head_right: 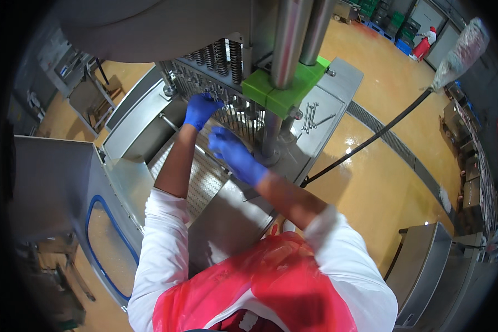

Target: The person repeatedly inserts cylindrical metal components into a vertical rack of springs and rods, then removes them and places them on a perforated tray. The process is repeated multiple times with the same set of parts.

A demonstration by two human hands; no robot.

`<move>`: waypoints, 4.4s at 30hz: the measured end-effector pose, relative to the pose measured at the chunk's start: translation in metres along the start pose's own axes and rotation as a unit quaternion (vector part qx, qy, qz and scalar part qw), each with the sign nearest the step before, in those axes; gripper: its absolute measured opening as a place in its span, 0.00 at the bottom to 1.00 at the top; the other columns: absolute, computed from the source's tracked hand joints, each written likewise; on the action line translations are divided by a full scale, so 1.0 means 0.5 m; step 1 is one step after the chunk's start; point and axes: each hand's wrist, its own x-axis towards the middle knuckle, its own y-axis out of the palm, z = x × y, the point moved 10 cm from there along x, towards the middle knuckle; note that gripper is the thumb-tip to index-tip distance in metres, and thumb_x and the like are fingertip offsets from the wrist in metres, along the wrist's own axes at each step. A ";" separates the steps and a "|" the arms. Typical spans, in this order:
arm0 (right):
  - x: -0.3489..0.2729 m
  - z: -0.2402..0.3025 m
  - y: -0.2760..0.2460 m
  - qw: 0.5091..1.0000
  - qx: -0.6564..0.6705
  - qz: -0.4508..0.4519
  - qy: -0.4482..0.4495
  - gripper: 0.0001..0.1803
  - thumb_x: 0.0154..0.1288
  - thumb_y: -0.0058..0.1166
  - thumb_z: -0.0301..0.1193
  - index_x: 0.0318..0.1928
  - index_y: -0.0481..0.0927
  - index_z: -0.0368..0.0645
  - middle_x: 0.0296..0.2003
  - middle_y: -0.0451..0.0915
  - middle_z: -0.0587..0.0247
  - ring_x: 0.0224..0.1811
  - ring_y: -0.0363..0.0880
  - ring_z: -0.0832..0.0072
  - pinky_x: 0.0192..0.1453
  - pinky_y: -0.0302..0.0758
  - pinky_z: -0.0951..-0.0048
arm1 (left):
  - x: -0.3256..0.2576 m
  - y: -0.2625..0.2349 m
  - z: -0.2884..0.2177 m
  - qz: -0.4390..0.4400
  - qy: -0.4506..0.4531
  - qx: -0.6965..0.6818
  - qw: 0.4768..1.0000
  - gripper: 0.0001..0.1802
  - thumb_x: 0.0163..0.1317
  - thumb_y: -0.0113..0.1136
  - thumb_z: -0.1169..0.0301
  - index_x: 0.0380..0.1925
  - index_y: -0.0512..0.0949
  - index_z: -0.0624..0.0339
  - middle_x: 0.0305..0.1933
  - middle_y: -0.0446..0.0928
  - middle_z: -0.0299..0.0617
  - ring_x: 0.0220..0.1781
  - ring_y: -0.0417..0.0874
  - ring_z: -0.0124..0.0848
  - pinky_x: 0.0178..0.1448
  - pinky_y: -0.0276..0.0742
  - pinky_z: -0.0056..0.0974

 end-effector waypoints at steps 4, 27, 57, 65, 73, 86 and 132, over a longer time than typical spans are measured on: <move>0.148 -0.027 0.016 0.944 0.300 -0.129 -0.056 0.24 0.67 0.56 0.25 0.61 0.74 0.60 0.52 0.78 0.73 0.51 0.77 0.77 0.55 0.73 0.71 | 0.027 0.023 -0.030 0.140 -0.006 0.083 0.987 0.22 0.52 0.76 0.55 0.35 0.87 0.66 0.32 0.87 0.53 0.32 0.87 0.44 0.43 0.81 0.44; 0.282 -0.008 0.050 0.770 0.618 -0.085 -0.136 0.25 0.53 0.48 0.14 0.49 0.77 0.55 0.44 0.78 0.66 0.49 0.78 0.71 0.47 0.77 0.70 | 0.001 0.010 0.012 0.208 -0.096 -0.197 0.953 0.20 0.72 0.57 0.61 0.52 0.83 0.66 0.49 0.86 0.48 0.45 0.84 0.31 0.52 0.80 0.38; 0.243 -0.039 0.032 0.802 0.553 -0.210 -0.088 0.29 0.53 0.48 0.15 0.57 0.72 0.51 0.51 0.75 0.67 0.50 0.73 0.66 0.54 0.72 0.63 | 0.056 -0.185 -0.346 -0.112 0.290 0.193 0.931 0.16 0.68 0.63 0.62 0.49 0.85 0.59 0.44 0.87 0.47 0.46 0.87 0.41 0.52 0.81 0.46; 0.014 -0.091 0.020 0.990 0.128 -0.065 0.001 0.24 0.67 0.50 0.22 0.62 0.77 0.52 0.48 0.78 0.69 0.48 0.78 0.71 0.58 0.74 0.63 | -0.097 -0.197 -0.202 -0.312 0.179 -0.179 0.915 0.08 0.62 0.63 0.76 0.41 0.84 0.64 0.35 0.86 0.47 0.34 0.88 0.30 0.44 0.84 0.36; -0.317 0.074 -0.112 0.659 -0.720 0.035 -0.215 0.21 0.60 0.61 0.30 0.55 0.80 0.48 0.52 0.79 0.59 0.56 0.77 0.55 0.54 0.78 0.54 | -0.095 -0.035 -0.024 -0.199 0.058 -0.006 0.978 0.12 0.60 0.65 0.69 0.42 0.82 0.64 0.37 0.84 0.57 0.38 0.87 0.52 0.45 0.81 0.47; -0.229 0.165 -0.012 0.700 -0.648 0.026 -0.299 0.10 0.68 0.57 0.26 0.47 0.75 0.39 0.36 0.80 0.51 0.34 0.84 0.48 0.36 0.81 0.55 | -0.074 0.026 0.014 -0.101 0.038 -0.101 0.989 0.11 0.62 0.66 0.65 0.41 0.81 0.58 0.35 0.82 0.56 0.39 0.83 0.56 0.44 0.79 0.48; -0.288 0.004 -0.226 0.736 -0.621 -0.136 -0.233 0.13 0.68 0.60 0.31 0.51 0.81 0.42 0.31 0.85 0.45 0.31 0.85 0.46 0.35 0.81 0.51 | -0.039 -0.347 -0.101 -0.292 0.140 -0.263 0.909 0.18 0.66 0.70 0.64 0.48 0.79 0.63 0.47 0.83 0.40 0.46 0.82 0.27 0.53 0.77 0.36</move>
